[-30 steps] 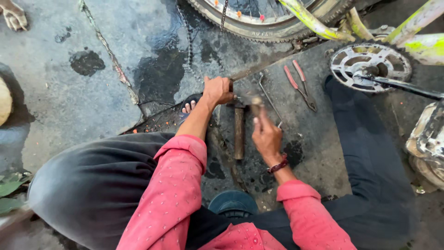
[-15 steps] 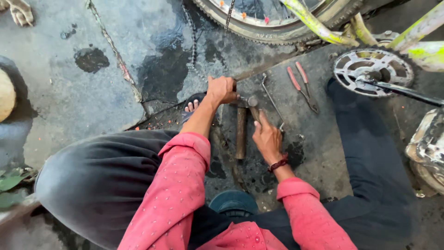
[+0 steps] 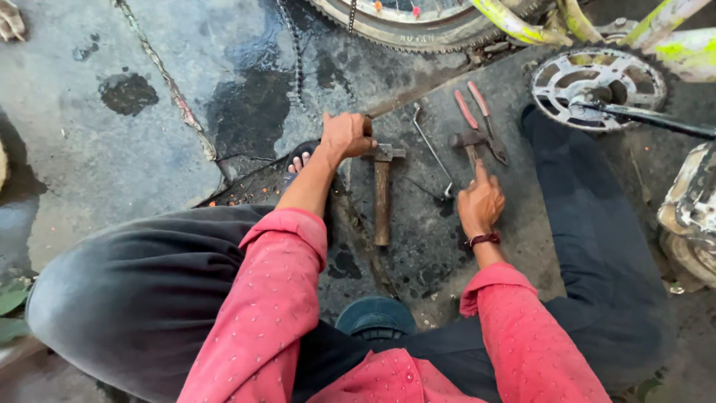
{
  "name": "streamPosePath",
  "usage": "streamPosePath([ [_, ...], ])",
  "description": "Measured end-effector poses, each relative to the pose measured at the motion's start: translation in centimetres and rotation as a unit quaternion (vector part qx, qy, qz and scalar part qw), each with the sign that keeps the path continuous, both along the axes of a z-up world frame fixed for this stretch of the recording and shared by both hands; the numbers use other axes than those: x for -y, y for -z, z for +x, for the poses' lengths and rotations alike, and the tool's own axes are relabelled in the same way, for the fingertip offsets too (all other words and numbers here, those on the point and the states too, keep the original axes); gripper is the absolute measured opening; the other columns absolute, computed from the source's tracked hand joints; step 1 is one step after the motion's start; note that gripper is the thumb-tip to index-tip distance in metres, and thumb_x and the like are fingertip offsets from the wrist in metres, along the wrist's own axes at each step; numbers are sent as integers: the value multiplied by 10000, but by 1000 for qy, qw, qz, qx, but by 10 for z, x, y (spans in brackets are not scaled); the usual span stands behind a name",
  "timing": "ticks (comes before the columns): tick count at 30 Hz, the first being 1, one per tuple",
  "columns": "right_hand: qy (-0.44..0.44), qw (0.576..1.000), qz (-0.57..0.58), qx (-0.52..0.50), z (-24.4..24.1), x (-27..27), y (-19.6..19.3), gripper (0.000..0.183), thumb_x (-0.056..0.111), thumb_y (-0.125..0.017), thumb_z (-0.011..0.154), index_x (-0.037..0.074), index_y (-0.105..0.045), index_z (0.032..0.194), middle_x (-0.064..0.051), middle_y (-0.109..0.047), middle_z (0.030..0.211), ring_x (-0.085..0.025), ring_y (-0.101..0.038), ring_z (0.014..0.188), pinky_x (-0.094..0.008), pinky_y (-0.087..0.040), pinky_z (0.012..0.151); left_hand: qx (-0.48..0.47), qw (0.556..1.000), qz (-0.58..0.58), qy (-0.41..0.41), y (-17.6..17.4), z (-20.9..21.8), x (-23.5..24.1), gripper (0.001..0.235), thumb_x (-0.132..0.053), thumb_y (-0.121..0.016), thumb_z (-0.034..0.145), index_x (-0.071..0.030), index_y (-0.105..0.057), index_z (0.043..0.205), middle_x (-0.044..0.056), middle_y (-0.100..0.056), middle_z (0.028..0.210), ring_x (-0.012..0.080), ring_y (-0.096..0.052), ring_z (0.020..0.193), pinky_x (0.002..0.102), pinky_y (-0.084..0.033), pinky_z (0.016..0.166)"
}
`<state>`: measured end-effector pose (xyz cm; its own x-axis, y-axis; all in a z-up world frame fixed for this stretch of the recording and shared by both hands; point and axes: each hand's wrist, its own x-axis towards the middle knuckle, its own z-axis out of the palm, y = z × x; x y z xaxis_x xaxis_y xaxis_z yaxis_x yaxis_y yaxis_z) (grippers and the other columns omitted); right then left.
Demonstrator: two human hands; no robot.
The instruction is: The person uses a hammer and pliers to repair a bicycle chain while sitting on the ground. They repeatedly hammer a chain link and then install the chain onto the bicycle's gears.
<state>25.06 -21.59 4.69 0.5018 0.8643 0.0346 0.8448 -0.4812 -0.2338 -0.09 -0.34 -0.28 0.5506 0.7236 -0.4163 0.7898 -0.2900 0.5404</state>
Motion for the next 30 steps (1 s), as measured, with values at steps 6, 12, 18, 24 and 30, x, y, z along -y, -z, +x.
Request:
streamPosePath([
  [6,-204,979,-12,-25,-31,8,39,290,162,-719,854,109,-673,1136,-107,-665,1071,-329,-601,1048,-524,-447,855,-2,1000,0,1,-12,5,1,223,-426,-787,802,-238,-802,921,29,-781,927,264,-732,935,636,-375,982],
  [12,-182,977,-86,-73,-45,11,57,185,102,-669,907,97,-614,1084,-96,-678,1040,-335,-626,1047,-520,-460,873,-8,1000,-22,9,-14,7,2,242,-435,-813,765,-254,-813,926,41,-781,929,277,-722,957,644,-371,994],
  [18,-199,972,-105,-60,-45,6,44,287,30,-644,794,91,-575,1066,-162,-631,989,-397,-621,992,-531,-494,830,-29,999,-20,16,-15,10,0,228,-427,-817,773,-249,-817,915,54,-779,933,278,-720,954,624,-378,997],
  [24,-220,963,-143,-63,-49,6,36,335,62,-677,725,64,-555,1038,-169,-611,988,-407,-613,995,-534,-501,815,-25,1000,-6,18,-20,9,4,218,-429,-794,787,-245,-811,902,42,-784,919,272,-728,921,606,-379,981],
  [30,-126,956,-28,-263,-43,-4,46,237,26,-628,910,82,-749,1106,-155,-709,1049,-361,-672,983,-446,-535,853,-41,999,-1,21,-23,10,6,223,-441,-786,800,-241,-808,896,64,-773,891,283,-723,905,550,-400,950],
])
